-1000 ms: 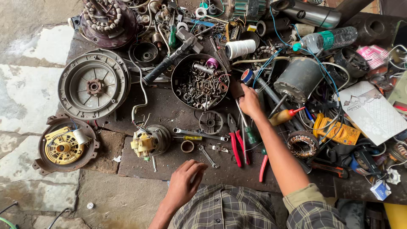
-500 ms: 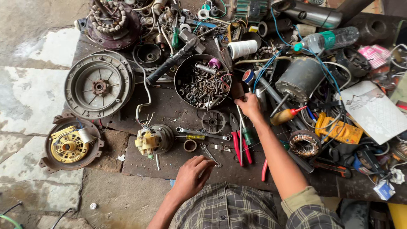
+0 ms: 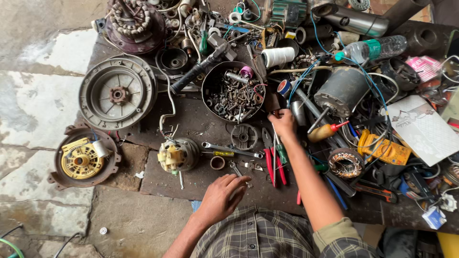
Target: The person works on a small electrical component, likely a fan capacitor, using a screwdriver to adjust internal parts. They repeatedly tighten and loosen screws while manipulating wires and small metal pieces on a cluttered workbench.
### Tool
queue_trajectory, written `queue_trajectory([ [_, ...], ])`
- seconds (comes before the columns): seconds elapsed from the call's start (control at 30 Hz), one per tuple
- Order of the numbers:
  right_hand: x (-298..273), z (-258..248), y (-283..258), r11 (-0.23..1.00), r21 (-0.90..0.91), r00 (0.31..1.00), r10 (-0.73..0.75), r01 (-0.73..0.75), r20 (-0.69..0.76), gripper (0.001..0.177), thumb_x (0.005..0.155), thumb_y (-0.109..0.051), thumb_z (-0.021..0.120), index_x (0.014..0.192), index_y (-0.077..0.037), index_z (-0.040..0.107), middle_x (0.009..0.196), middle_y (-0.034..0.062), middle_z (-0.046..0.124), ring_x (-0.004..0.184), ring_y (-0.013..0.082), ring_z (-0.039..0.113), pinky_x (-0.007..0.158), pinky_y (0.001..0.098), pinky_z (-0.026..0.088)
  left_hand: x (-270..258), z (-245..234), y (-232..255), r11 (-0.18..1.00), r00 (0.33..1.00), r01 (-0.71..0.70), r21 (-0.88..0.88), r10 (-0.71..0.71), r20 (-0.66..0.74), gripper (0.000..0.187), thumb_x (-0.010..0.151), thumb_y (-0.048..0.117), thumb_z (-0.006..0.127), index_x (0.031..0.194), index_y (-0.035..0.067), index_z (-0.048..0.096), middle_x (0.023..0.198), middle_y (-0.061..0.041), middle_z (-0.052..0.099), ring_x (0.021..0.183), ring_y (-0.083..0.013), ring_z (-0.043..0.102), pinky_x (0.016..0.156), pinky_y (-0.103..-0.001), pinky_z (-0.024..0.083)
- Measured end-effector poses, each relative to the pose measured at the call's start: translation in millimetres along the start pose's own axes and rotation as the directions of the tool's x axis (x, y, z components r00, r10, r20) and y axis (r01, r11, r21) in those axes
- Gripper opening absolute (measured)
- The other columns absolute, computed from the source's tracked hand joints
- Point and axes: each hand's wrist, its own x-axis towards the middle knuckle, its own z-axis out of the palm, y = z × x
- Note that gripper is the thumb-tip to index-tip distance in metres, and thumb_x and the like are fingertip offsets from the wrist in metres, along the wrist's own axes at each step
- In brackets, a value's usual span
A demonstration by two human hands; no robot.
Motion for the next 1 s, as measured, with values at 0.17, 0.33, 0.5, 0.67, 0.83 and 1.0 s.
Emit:
queue_trajectory([
  [0.17,14,-12,3,0.905,0.317,0.941,0.198,-0.283,0.273,0.029,0.081,-0.020,0.083,0.101,0.001,0.075,0.084,0.0071,0.075,0.069,0.0177,0.067,0.062,0.0338,0.050,-3,-12,7,1.000,0.999,0.017,-0.013,-0.017,-0.026,0.036,0.095,0.010,0.065,0.131,0.007,0.060,0.090,-0.010,0.063,0.083,-0.0308,0.062,0.073,-0.045,0.051],
  [0.33,5,-68,-29,0.863,0.486,0.987,0.070,-0.134,0.148,0.016,0.090,-0.013,0.077,0.099,0.000,0.072,0.083,0.0075,0.072,0.068,0.0163,0.072,0.058,0.0285,0.055,-22,-35,16,0.994,0.994,0.102,0.039,-0.100,-0.044,0.035,0.094,0.009,0.068,0.129,0.009,0.065,0.088,-0.012,0.064,0.081,-0.0320,0.062,0.072,-0.045,0.051],
  [0.5,-15,-183,-97,0.703,0.509,0.867,-0.421,0.497,-0.265,0.010,0.117,-0.003,0.069,0.119,-0.002,0.059,0.104,0.0047,0.064,0.085,0.0124,0.064,0.080,0.0264,0.057,-37,-58,15,0.998,0.969,0.019,-0.065,-0.034,-0.244,0.034,0.091,0.003,0.068,0.125,0.005,0.067,0.099,-0.009,0.073,0.090,-0.0243,0.072,0.078,-0.037,0.057],
  [0.67,-53,-250,-184,0.527,0.648,0.825,-0.463,0.549,-0.323,0.017,0.125,-0.011,0.056,0.135,0.002,0.057,0.126,0.0094,0.061,0.098,0.0215,0.067,0.091,0.0355,0.061,-30,-87,11,0.991,0.945,-0.077,-0.105,0.039,-0.324,0.033,0.092,-0.003,0.065,0.124,0.004,0.066,0.102,-0.009,0.075,0.093,-0.0212,0.075,0.080,-0.033,0.059],
  [0.83,-66,-228,-217,0.265,0.913,0.920,-0.325,0.310,-0.218,0.021,0.121,-0.014,0.060,0.140,-0.008,0.055,0.116,0.0079,0.063,0.098,0.0263,0.071,0.084,0.0426,0.063,-20,-108,18,0.993,0.925,-0.053,-0.107,0.009,-0.380,0.031,0.090,-0.006,0.066,0.121,0.002,0.067,0.101,-0.011,0.074,0.090,-0.0225,0.074,0.077,-0.033,0.057],
  [1.0,-68,-197,-210,0.119,0.991,0.972,-0.235,0.060,-0.030,0.015,0.127,-0.013,0.054,0.139,-0.005,0.050,0.122,0.0091,0.060,0.104,0.0268,0.064,0.093,0.0453,0.058,-33,-123,14,0.990,0.884,-0.024,-0.137,-0.042,-0.465,0.031,0.093,-0.006,0.064,0.122,0.001,0.067,0.104,-0.012,0.074,0.093,-0.0230,0.075,0.080,-0.033,0.058],
])
